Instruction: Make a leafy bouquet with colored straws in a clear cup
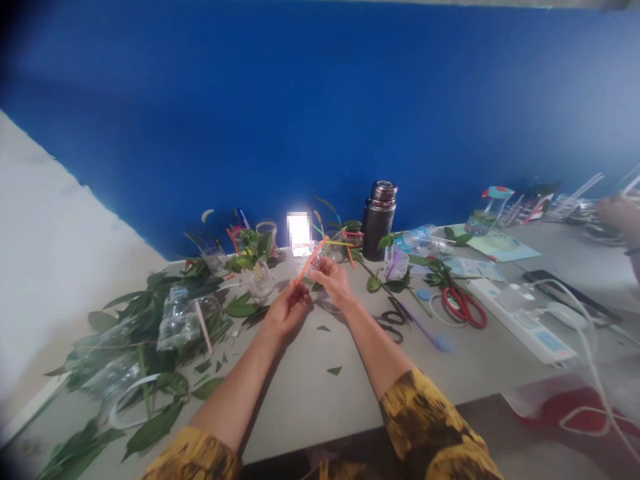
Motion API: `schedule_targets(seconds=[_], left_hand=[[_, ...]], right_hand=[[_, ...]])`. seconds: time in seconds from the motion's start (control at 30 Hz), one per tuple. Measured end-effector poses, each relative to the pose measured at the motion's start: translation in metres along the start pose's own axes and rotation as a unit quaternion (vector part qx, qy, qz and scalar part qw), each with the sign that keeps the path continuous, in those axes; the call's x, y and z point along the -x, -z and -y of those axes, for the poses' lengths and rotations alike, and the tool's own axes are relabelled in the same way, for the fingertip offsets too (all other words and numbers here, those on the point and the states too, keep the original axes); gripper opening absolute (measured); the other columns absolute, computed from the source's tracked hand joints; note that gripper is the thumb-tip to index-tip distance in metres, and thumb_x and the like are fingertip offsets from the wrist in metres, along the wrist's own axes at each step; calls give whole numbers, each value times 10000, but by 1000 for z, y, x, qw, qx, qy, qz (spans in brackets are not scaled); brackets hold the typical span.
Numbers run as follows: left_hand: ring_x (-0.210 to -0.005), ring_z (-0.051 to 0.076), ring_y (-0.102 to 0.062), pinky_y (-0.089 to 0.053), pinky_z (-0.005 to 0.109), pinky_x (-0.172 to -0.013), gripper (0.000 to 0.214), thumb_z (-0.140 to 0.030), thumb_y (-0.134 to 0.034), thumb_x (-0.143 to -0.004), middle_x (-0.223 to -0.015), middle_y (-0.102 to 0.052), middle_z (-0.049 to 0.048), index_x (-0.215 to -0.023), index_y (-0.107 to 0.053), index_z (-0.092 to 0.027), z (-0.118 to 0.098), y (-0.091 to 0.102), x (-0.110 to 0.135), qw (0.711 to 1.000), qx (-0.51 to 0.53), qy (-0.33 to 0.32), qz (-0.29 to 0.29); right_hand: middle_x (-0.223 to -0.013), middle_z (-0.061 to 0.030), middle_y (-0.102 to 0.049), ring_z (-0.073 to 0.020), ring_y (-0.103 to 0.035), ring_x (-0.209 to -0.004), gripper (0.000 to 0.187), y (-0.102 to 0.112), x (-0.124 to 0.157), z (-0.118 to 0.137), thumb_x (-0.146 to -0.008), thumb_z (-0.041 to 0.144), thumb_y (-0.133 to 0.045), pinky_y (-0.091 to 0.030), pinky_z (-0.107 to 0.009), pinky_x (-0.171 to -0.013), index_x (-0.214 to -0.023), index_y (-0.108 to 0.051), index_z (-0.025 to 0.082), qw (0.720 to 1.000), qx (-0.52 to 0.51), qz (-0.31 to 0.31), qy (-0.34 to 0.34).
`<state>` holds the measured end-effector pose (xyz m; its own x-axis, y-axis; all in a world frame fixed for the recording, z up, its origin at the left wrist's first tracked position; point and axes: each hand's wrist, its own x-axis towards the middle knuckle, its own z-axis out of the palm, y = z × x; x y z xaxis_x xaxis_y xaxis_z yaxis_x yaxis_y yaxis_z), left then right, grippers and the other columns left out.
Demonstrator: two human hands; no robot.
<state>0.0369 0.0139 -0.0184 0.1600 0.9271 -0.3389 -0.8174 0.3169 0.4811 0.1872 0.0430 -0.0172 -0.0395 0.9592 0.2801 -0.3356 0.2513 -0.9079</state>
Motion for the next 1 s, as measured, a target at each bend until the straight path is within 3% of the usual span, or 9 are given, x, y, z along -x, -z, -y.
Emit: schedule_targets(seconds=[0.13,0.3,0.5,0.7,0.83,1.0], left_hand=[[-620,113,-665,-558,218,-597,125,-190,-767,-936,-754,-709,37,-848,-696,-137,2,2,-3,999,-11,-29,-9],[-550,100,-625,-486,195,-532,257,-350,-832,-835,-683,-673,5,-825,-677,-145,-7,7,-10,976,-107,-167,-96],[-596,144,-625,-449,235,-516,359,-497,-696,-871,-685,-682,45,-814,-684,-143,-19,13,-16,899,-260,-311,-166],[-715,219,-678,-506,309,-576,477,-609,-569,-939,-757,-715,95,-810,-694,-167,-19,17,-17,819,-370,-410,-158],[-718,235,-690,-526,331,-579,568,-730,-539,-905,-753,-710,87,-797,-688,-192,-19,17,-18,805,-382,-428,-150],[-708,222,-681,-523,322,-578,558,-711,-540,-886,-756,-716,87,-787,-699,-186,-19,18,-19,807,-381,-425,-150]], right_hand=[[-1050,-52,-801,-256,-745,-1012,438,3,-4,-2,-721,466,-902,-591,-392,-937,-1057,-751,230,998,17,-49,22],[-1175,-77,-784,-287,-733,-1147,506,4,-5,-3,-732,447,-870,-588,-428,-997,-1166,-707,245,993,60,-90,45],[-1262,-102,-764,-305,-693,-1224,489,-3,5,-4,-764,400,-798,-577,-436,-978,-1216,-711,235,989,144,24,23],[-1177,-96,-790,-308,-713,-1160,467,-1,7,-5,-724,258,-727,-573,-453,-989,-1185,-771,198,964,243,106,-19],[-1207,-72,-797,-282,-727,-1157,572,1,5,-9,-688,142,-631,-578,-430,-1015,-1239,-770,209,964,235,127,-7],[-1293,-101,-774,-298,-711,-1226,621,3,0,-17,-665,71,-634,-582,-446,-1039,-1253,-773,211,958,277,70,1]])
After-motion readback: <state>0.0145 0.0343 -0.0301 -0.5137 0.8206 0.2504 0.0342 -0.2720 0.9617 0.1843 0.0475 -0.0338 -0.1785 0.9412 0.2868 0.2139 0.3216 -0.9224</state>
